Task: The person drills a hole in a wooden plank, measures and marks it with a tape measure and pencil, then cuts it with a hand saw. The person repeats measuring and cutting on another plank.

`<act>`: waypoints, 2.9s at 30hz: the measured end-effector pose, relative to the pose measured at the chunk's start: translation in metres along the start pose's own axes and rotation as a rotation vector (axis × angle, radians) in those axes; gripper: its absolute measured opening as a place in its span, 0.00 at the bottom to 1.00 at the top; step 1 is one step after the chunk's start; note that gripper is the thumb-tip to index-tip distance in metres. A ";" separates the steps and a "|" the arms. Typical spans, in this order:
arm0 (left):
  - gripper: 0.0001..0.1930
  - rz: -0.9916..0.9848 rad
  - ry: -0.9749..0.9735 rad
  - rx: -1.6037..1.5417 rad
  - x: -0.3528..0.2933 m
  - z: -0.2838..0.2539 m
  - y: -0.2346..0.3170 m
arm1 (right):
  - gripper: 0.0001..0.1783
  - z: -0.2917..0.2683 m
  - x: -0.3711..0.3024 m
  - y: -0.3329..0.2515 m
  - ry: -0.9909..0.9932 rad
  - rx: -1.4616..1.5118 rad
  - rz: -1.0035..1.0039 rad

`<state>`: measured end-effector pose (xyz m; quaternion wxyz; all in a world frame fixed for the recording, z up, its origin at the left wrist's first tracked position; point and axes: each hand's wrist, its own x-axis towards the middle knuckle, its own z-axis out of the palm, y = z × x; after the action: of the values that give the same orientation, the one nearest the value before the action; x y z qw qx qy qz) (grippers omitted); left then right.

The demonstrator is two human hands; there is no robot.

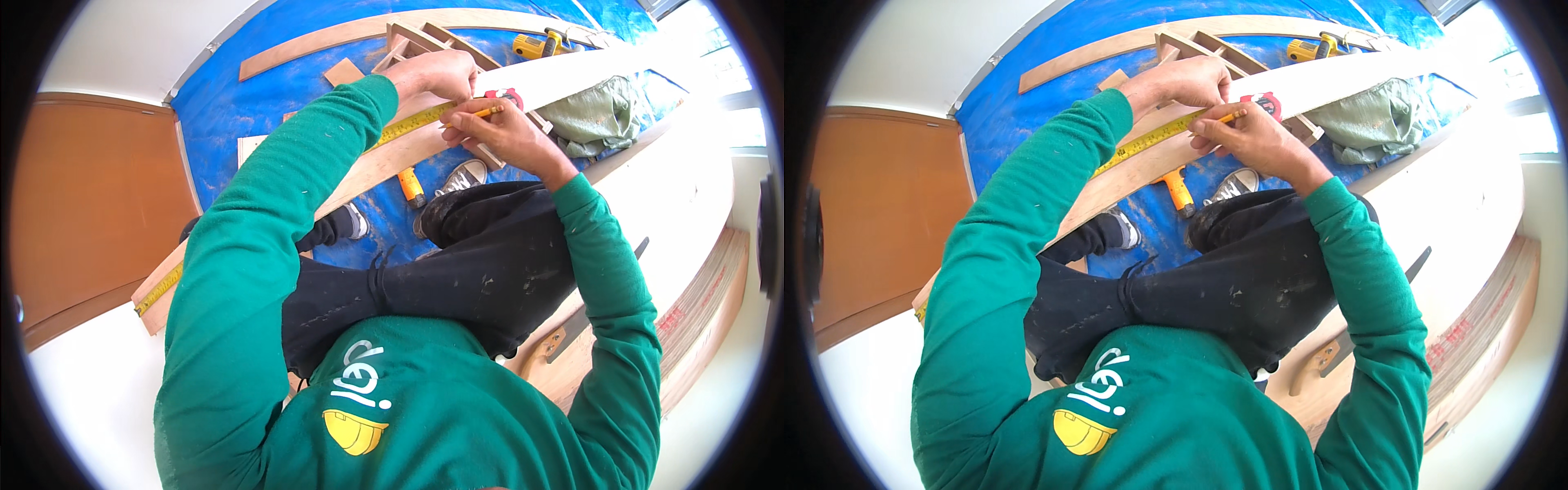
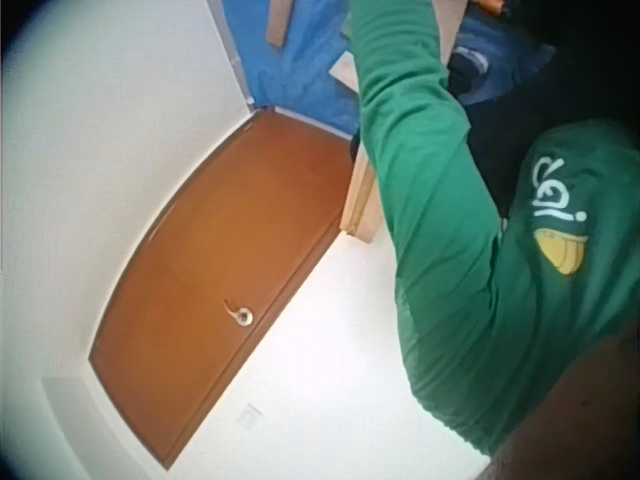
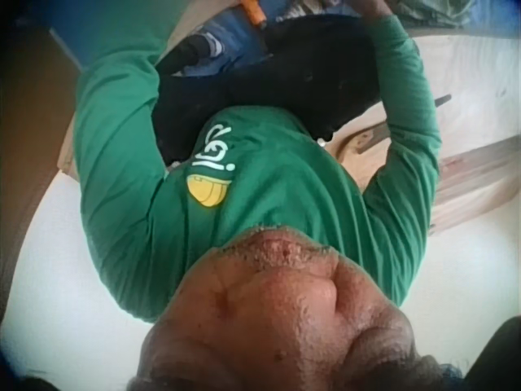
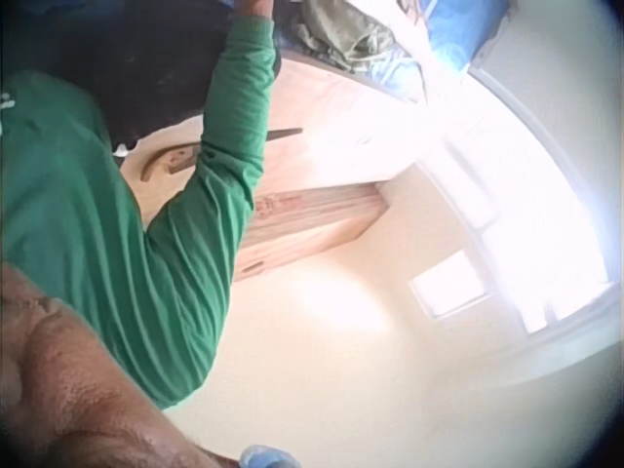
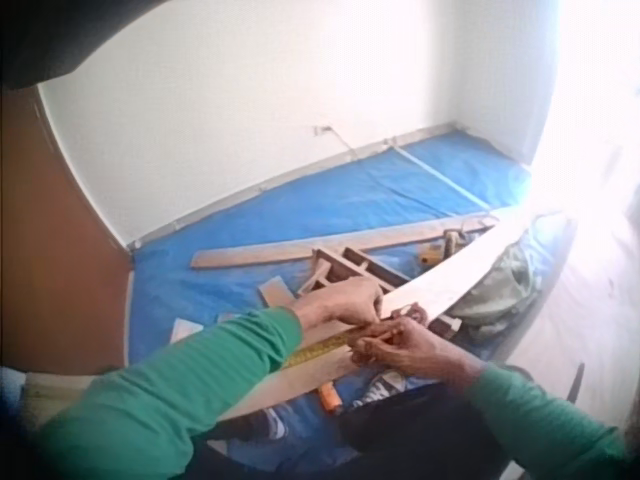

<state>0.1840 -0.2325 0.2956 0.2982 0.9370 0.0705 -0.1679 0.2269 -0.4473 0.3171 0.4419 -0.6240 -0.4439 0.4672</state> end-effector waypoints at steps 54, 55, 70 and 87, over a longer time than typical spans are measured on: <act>0.14 -0.194 0.813 0.320 0.000 0.103 0.018 | 0.06 0.179 0.132 -0.090 -0.364 -0.462 -0.563; 0.14 -0.200 0.816 0.322 0.000 0.102 0.017 | 0.07 0.179 0.131 -0.091 -0.366 -0.461 -0.567; 0.13 -0.209 0.838 0.359 -0.001 0.109 0.023 | 0.06 0.185 0.129 -0.109 -0.369 -0.528 -0.574; 0.13 -0.217 0.835 0.335 0.007 0.116 0.020 | 0.06 0.182 0.130 -0.103 -0.379 -0.480 -0.605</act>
<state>0.1639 -0.3165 0.2150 0.0695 0.9469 0.2541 0.1846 0.0567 -0.2750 0.3601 0.3117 -0.4539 -0.7764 0.3065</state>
